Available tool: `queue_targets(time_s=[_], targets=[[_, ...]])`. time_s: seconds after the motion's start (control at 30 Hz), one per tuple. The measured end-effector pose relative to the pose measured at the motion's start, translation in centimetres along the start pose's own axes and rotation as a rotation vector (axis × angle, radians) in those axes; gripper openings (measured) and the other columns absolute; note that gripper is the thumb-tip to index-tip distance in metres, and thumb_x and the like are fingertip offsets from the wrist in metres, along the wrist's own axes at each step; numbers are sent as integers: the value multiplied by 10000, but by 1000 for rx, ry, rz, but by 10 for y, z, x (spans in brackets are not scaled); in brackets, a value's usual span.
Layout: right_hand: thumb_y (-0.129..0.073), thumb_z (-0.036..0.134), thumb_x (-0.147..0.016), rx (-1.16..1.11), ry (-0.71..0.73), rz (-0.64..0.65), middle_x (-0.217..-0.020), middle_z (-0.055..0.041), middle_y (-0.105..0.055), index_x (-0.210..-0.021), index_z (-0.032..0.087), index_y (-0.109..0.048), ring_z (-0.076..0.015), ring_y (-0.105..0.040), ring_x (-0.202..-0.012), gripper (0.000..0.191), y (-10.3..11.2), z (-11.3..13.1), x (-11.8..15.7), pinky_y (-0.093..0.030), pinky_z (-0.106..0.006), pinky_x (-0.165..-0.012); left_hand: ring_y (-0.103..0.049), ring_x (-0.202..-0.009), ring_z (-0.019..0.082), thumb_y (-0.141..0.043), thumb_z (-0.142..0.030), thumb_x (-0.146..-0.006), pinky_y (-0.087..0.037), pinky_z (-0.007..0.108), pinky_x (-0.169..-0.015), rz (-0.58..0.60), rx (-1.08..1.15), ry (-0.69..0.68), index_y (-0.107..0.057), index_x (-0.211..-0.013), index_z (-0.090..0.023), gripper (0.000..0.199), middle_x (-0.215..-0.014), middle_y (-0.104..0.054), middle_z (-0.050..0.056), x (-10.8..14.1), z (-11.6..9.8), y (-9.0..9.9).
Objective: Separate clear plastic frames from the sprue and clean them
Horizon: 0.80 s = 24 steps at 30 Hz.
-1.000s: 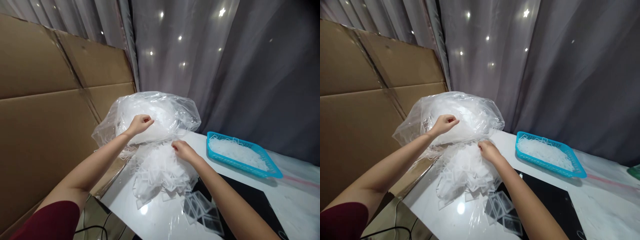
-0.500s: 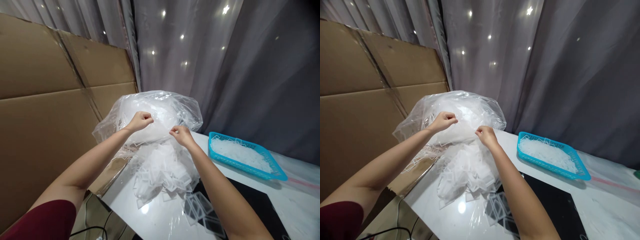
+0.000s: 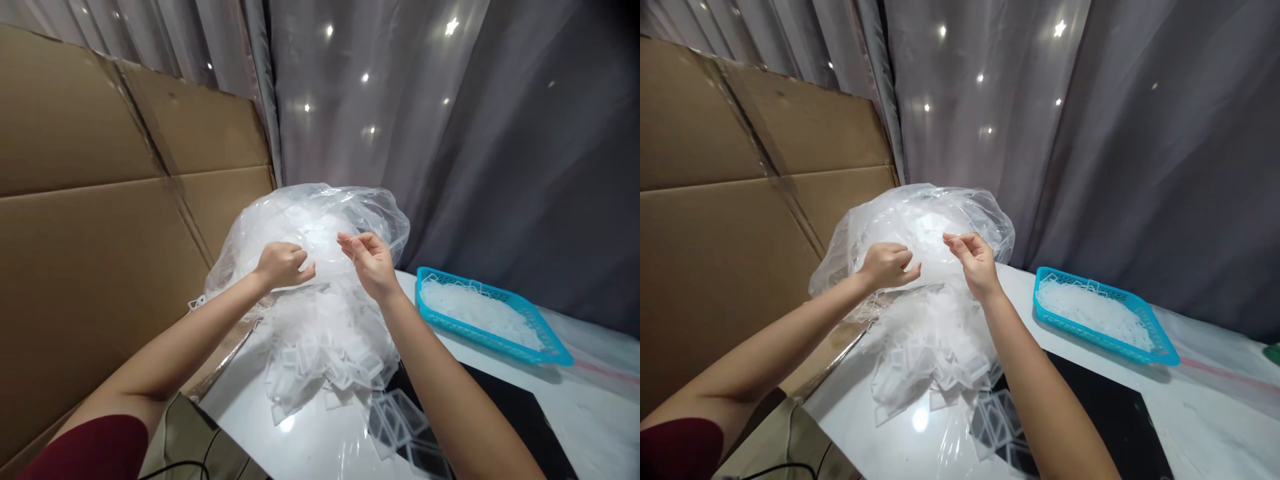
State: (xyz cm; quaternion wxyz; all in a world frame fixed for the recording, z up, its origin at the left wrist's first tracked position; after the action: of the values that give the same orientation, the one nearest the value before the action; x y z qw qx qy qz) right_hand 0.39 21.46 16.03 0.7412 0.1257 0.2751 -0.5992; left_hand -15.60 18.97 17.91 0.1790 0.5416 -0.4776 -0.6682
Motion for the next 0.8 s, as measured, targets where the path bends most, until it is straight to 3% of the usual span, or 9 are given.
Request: queue_targets(time_s=[0.07,0.17,0.3,0.4,0.5,0.57,0.67,0.73,0.8], targets=[[-612,468,-814,-66,28,-28,-1093,-30,-699,-817,250,-528,-197,-644,-1061,234,-1,5,4,-475,-405,-943,-601,-765,249,-522,-494,-775,-403,324,-681,-44,-38,-21,-654,-786,-162,357,-723,-651,98,-12,-13,9],[-647,476,-784,-118,47,-56,-1024,-14,-713,-799,258,-556,-204,-651,-1048,236,2,7,18,-479,-420,-949,-621,-742,235,-532,-489,-821,-418,306,-672,-9,-61,-46,-617,-1093,-180,420,-759,-671,68,-43,-20,1],[-715,425,-734,-111,1,-34,-942,-37,-728,-760,236,-616,-226,-662,-1020,215,4,-1,36,-481,-428,-953,-618,-639,178,-478,-327,-887,-419,251,-600,65,-23,-21,-669,-783,-172,267,-665,-664,35,-86,-3,-19],[-715,397,-735,-84,-77,-52,-998,-58,-720,-761,221,-609,-225,-651,-1035,207,7,-17,32,-485,-416,-944,-635,-714,159,-369,-242,-941,-446,240,-651,18,12,-24,-669,-854,-160,323,-810,-702,46,-104,4,-11],[-679,403,-751,-58,-156,-77,-1075,-60,-690,-767,219,-547,-211,-652,-1025,227,5,-32,11,-505,-390,-906,-632,-892,187,-302,-238,-972,-453,278,-787,-63,9,-71,-648,-1006,-152,358,-997,-690,83,-107,-4,11],[-612,393,-800,-36,-192,-75,-1073,-43,-674,-800,226,-509,-184,-663,-991,196,-2,-39,-9,-520,-360,-877,-618,-952,202,-331,-267,-973,-441,299,-848,-80,-9,-127,-643,-1040,-157,338,-1015,-681,88,-105,-14,22],[-501,332,-878,27,-238,-35,-916,-8,-670,-941,246,-490,-148,-683,-861,107,-21,-48,-42,-550,-336,-797,-621,-940,212,-353,-284,-971,-448,320,-860,-87,-38,-187,-640,-1062,-147,331,-969,-682,96,-99,-26,32],[-533,277,-874,99,-260,22,-801,14,-652,-1071,250,-486,-147,-675,-751,205,-37,-54,-62,-566,-338,-724,-626,-942,215,-363,-265,-965,-458,327,-861,-93,-51,-219,-634,-1079,-141,319,-971,-680,100,-96,-31,35],[-585,259,-871,186,-248,73,-832,-1,-652,-1152,219,-504,-149,-656,-725,295,-51,-58,-79,-565,-338,-685,-629,-960,223,-397,-250,-947,-471,329,-861,-94,-58,-254,-633,-1088,-144,294,-990,-680,100,-93,-35,36]])
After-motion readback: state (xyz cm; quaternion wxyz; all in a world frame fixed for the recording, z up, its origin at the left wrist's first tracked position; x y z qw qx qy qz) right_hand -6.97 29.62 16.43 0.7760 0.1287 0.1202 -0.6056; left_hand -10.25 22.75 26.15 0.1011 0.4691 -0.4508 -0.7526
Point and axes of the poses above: each hand's wrist, its own x-axis away from the middle knuckle, its own y-axis out of the back of the hand, z = x × y, the point moved 9 cm from there along -x, towards the middle knuckle
